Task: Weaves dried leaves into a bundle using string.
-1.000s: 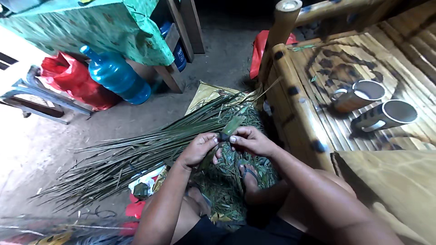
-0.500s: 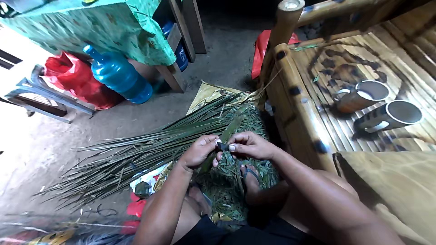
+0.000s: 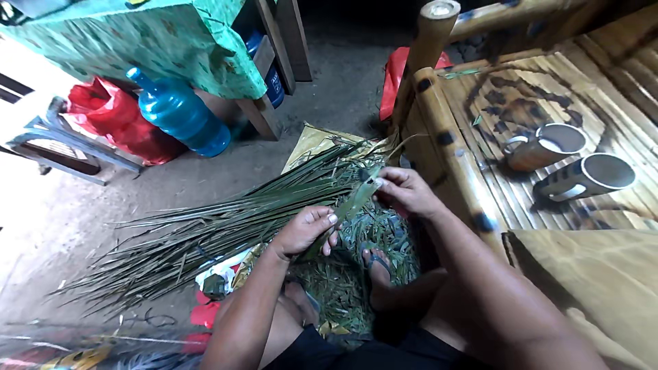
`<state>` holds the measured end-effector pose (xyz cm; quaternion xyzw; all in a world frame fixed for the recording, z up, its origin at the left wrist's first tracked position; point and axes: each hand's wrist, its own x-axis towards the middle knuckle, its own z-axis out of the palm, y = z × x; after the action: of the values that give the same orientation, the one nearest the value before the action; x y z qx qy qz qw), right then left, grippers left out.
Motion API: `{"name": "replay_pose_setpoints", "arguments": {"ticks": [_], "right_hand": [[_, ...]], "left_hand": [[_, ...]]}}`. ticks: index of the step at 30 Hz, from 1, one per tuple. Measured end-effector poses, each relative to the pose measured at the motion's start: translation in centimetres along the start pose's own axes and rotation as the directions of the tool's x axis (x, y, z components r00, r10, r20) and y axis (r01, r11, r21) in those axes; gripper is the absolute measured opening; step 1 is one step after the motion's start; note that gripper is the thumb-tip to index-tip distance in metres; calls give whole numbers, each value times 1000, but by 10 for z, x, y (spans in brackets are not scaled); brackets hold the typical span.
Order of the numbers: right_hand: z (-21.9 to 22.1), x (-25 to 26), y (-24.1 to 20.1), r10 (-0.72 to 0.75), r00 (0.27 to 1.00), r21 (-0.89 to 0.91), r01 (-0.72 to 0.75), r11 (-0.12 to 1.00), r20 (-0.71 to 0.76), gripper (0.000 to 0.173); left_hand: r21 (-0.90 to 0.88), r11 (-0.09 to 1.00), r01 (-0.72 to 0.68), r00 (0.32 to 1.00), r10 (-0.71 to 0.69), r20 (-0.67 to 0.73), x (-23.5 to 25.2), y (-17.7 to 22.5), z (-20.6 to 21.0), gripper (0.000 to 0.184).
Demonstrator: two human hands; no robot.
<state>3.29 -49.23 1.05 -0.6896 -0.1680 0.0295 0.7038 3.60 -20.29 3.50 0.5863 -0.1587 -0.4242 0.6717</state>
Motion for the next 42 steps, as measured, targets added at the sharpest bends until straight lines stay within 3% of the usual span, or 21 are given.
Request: {"name": "replay_pose_setpoints", "arguments": {"ticks": [5,9,13,20,24,31,33,38,42], "right_hand": [[-13,-1,-10,58,977,114,-35,993,-205,20],[12,-3,-7,190,982,164,-184,969,-24,23],[40,-6,-1,325,925,136,-354,925,197,31],[36,-5,-5,351,927,132,-367,921,130,30],[29,-3,-5,326,940,97,-335,937,97,31],[-7,3,-16,351,910,150,-324,934,-222,32],[-4,2,-15,342,918,204,-302,931,-202,32],[24,-2,-10,372,928,263,-364,893,22,33],[15,0,-5,304,952,254,-286,924,-37,32]], "left_hand": [[56,998,-19,998,22,-51,-7,0,2,27],[218,976,-20,971,72,-229,-3,0,11,26],[428,904,10,944,132,-301,1,-5,19,27],[604,796,46,938,174,-301,9,-10,23,29],[613,787,62,941,158,-299,12,-8,23,29],[663,745,72,952,148,-269,2,-10,27,31],[646,761,52,950,163,-268,1,-11,26,30],[574,818,38,946,156,-284,2,-9,24,29],[356,934,-8,973,89,-211,-2,-4,21,28]]}}
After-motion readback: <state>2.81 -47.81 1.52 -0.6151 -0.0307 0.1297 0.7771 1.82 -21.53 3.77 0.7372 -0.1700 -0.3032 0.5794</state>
